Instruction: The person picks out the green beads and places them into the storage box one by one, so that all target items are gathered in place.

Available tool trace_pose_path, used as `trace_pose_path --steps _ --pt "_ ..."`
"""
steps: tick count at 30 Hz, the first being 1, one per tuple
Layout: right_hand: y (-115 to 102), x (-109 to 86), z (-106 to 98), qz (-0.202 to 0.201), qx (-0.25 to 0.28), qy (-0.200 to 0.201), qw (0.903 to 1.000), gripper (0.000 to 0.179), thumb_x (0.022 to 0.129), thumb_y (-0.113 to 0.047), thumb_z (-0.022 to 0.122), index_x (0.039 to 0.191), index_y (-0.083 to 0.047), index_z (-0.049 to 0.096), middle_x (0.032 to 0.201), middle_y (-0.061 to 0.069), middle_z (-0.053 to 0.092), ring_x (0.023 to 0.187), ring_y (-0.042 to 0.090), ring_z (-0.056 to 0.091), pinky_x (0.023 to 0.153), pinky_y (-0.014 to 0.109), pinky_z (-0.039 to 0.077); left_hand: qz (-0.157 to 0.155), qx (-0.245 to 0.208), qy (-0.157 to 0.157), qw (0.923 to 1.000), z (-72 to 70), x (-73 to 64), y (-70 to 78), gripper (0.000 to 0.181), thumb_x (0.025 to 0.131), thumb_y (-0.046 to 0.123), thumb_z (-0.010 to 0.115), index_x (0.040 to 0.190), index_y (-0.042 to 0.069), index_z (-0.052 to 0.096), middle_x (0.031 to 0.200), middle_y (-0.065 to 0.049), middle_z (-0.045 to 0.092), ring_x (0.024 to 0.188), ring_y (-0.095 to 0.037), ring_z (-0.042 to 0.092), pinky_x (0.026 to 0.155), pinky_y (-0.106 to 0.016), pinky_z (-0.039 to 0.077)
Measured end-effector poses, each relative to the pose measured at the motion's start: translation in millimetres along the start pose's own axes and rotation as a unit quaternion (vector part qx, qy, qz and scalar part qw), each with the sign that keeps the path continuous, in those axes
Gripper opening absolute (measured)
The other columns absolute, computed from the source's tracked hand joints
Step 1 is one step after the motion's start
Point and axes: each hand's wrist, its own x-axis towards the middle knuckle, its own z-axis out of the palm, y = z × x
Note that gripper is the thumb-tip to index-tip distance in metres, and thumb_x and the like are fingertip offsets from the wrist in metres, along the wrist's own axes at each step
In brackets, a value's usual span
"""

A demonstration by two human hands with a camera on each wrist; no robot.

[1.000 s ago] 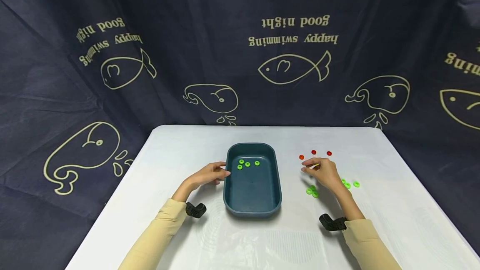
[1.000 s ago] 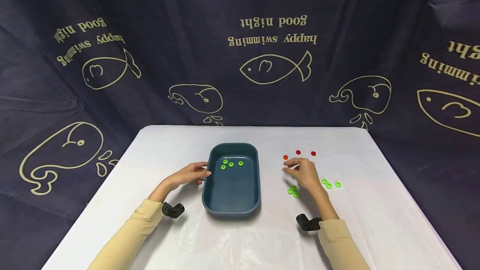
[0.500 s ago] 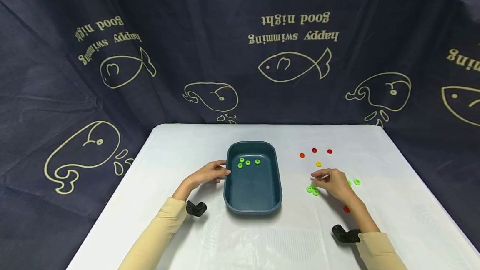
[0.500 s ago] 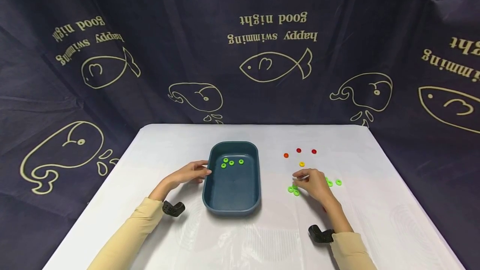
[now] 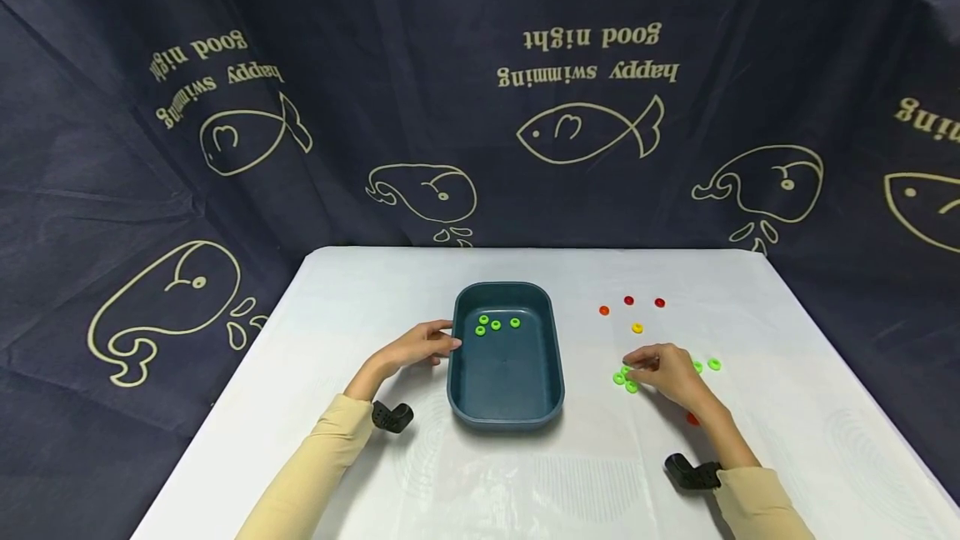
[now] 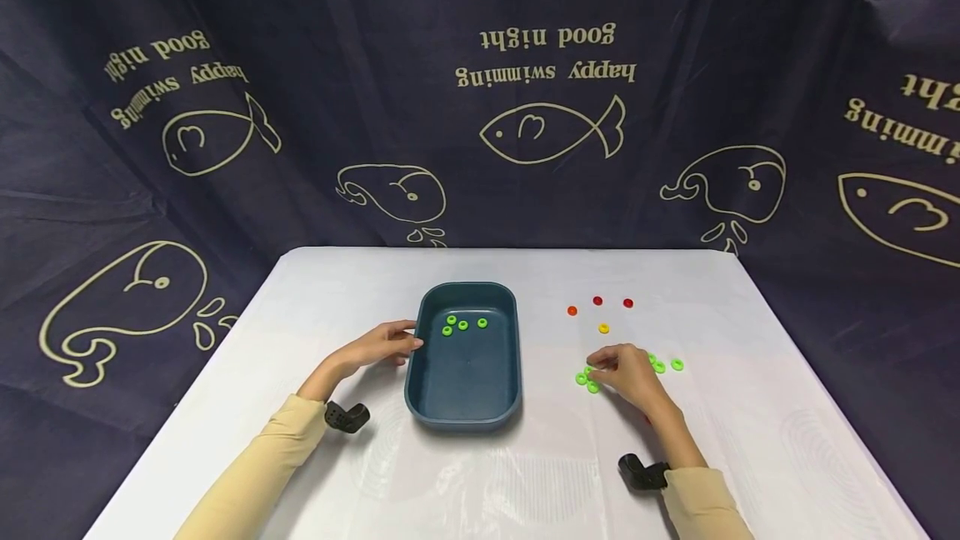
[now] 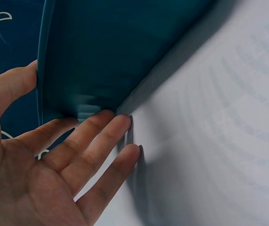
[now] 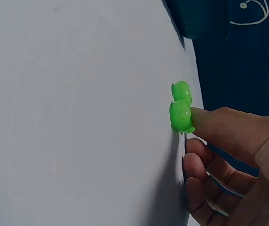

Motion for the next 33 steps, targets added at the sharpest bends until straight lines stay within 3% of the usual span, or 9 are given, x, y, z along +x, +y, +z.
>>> trace_pose_path --steps 18,33 --pt "-5 5.3 3 0.016 -0.013 0.006 0.9998 0.016 0.075 -0.007 0.076 0.090 -0.002 0.073 0.076 0.005 0.069 0.067 0.009 0.060 0.060 0.020 0.046 0.000 -0.006 -0.002 1.0000 -1.8 -0.6 -0.8 0.067 0.092 0.031 0.059 0.144 -0.001 0.032 0.123 -0.018 0.060 0.101 -0.015 0.061 0.081 -0.032 0.052" --pt "-37 44.7 -15 -0.024 -0.025 0.041 0.9986 0.017 0.076 -0.008 0.076 0.092 -0.003 0.073 0.081 0.012 0.072 0.066 0.017 0.063 0.060 0.021 0.047 0.004 -0.004 -0.006 1.0000 -3.3 1.6 -2.3 0.067 0.092 0.031 0.058 0.144 -0.002 0.032 0.122 -0.018 0.060 0.100 -0.014 0.061 0.082 -0.033 0.051"
